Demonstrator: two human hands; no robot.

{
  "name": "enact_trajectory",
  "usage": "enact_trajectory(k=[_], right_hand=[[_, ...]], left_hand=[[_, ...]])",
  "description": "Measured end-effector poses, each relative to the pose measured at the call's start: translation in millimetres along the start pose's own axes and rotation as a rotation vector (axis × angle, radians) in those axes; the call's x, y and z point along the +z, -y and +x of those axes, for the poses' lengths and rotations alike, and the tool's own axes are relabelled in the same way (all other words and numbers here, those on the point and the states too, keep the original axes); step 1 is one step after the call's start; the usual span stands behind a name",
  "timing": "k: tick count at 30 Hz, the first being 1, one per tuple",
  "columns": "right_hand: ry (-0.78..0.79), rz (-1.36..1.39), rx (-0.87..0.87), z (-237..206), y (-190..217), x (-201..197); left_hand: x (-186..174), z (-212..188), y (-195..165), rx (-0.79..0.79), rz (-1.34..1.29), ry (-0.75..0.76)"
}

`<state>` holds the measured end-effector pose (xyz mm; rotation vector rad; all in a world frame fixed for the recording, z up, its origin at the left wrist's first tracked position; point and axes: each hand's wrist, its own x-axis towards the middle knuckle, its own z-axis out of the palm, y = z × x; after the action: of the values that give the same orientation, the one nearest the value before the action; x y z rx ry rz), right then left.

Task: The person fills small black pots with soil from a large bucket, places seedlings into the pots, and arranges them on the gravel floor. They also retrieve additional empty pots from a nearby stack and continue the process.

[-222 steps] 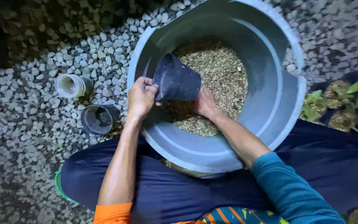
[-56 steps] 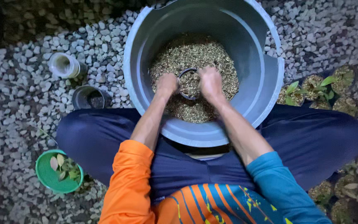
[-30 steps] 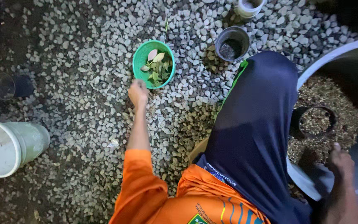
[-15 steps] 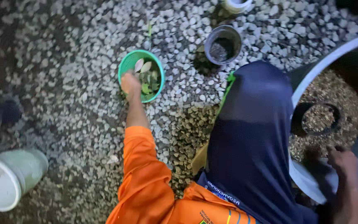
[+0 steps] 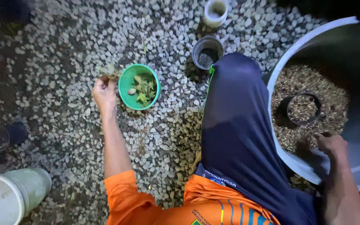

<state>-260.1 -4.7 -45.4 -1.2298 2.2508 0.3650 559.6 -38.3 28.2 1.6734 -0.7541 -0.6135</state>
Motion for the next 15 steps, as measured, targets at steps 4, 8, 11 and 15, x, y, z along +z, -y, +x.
enact_trajectory(k=[4, 8, 11, 15], right_hand=[[-0.106, 0.017, -0.019, -0.4, 11.3, -16.6], [-0.156, 0.114, -0.105, -2.8, 22.3, -29.8], [-0.131, 0.219, -0.091, -2.1, 27.9, -37.0], [-0.121, 0.207, -0.128, -1.2, 34.3, -36.5]], left_hand=[[36.1, -30.6, -85.6, 0.179, -0.155, 0.199], [63.1, -63.5, -168.9, 0.179, -0.222, 0.387], [59.1, -73.7, -198.2, 0.523, 0.074, 0.312], [26.9, -90.4, -185.4, 0.364, 0.039, 0.237]])
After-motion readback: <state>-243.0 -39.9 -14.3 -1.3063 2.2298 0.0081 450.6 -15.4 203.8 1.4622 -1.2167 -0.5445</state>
